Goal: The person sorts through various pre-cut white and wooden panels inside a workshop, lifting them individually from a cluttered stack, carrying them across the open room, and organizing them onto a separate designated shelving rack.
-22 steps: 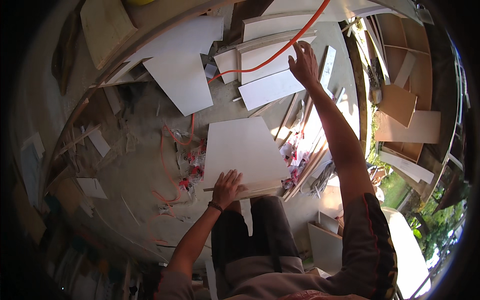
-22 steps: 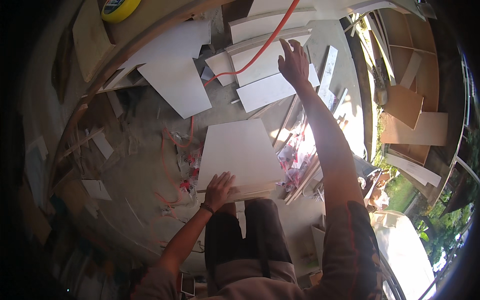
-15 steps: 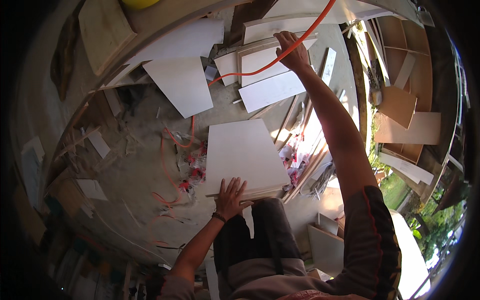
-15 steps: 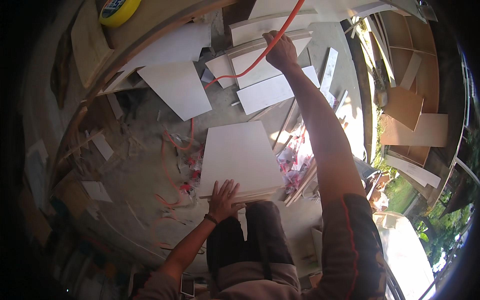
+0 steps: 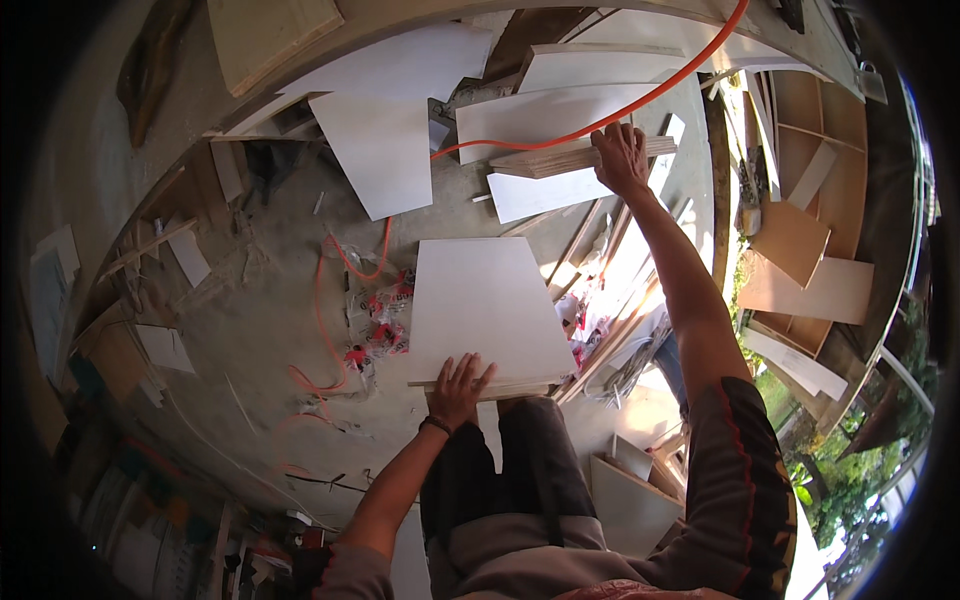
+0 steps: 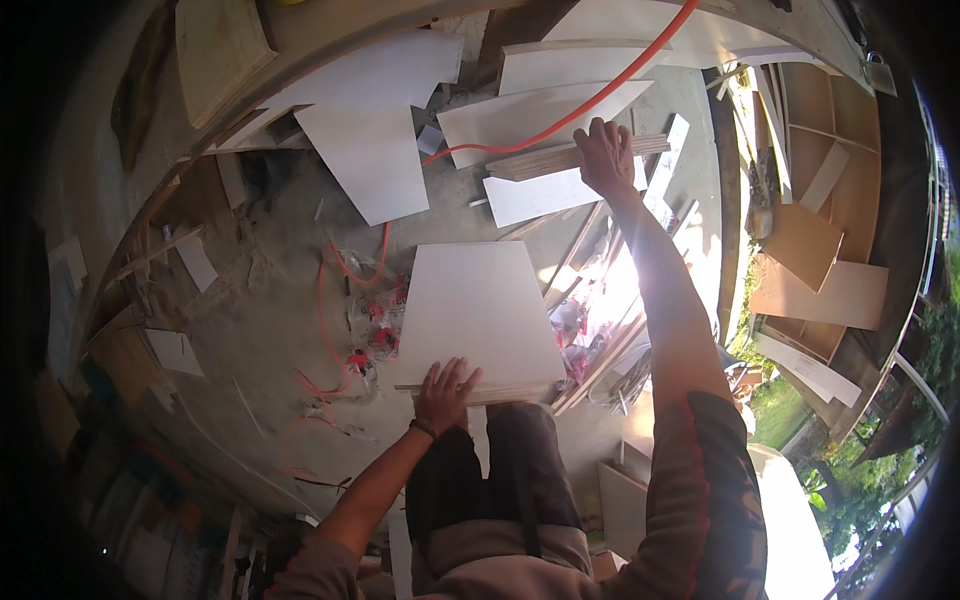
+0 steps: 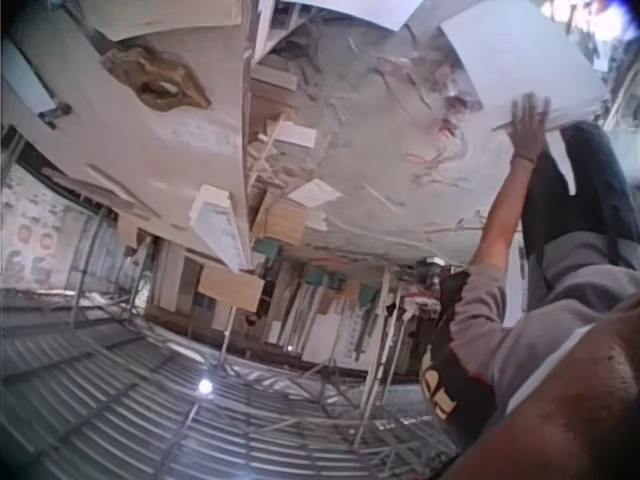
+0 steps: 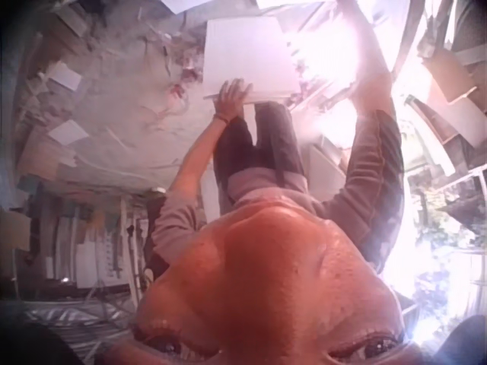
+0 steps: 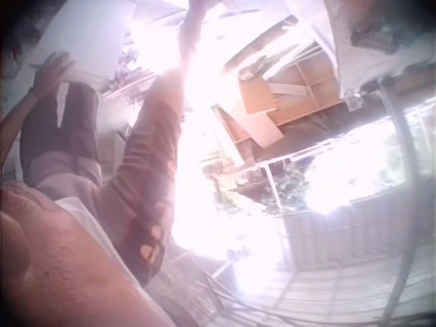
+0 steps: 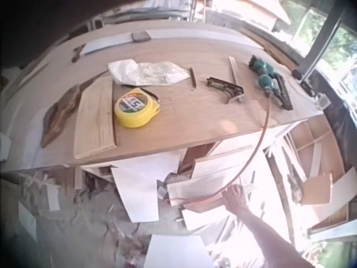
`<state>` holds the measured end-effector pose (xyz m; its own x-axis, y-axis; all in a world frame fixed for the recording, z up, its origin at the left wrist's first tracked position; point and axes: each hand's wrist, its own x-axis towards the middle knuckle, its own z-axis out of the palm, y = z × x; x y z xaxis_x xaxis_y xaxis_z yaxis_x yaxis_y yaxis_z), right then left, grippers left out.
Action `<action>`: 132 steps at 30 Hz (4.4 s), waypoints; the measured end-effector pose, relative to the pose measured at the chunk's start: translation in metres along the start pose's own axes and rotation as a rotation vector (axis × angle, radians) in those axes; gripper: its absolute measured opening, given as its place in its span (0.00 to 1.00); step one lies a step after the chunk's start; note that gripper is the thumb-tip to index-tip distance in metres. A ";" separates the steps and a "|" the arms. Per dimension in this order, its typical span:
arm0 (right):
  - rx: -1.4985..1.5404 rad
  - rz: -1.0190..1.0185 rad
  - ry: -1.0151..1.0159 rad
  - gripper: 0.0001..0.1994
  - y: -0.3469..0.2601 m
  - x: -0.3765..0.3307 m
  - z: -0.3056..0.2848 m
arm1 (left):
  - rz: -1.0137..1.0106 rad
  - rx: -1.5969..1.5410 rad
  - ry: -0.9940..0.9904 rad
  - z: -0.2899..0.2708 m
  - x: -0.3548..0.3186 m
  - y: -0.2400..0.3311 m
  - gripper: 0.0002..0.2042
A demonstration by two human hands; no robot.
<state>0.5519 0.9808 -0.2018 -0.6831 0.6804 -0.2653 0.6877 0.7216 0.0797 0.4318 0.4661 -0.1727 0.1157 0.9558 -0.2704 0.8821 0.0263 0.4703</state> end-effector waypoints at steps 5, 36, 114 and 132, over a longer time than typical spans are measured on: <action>0.120 -0.193 -0.267 0.18 0.015 -0.056 0.044 | 0.010 0.049 0.008 -0.001 -0.001 -0.001 0.24; 0.309 -0.226 -0.463 0.15 -0.233 -0.125 0.017 | -1.260 -1.932 0.547 -0.032 0.178 -0.022 0.37; -0.075 0.317 -0.164 0.25 0.081 -0.314 -0.431 | -1.284 -1.984 0.592 0.016 0.173 -0.040 0.25; 0.355 -0.306 -0.068 0.09 -0.064 -0.153 -0.263 | -1.240 -2.084 0.510 0.006 0.153 -0.037 0.47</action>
<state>0.5476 0.8637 0.0867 -0.8578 0.4254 -0.2884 0.5073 0.7908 -0.3425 0.4192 0.6100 -0.2364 -0.2043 0.2561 -0.9448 -0.9487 0.1859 0.2556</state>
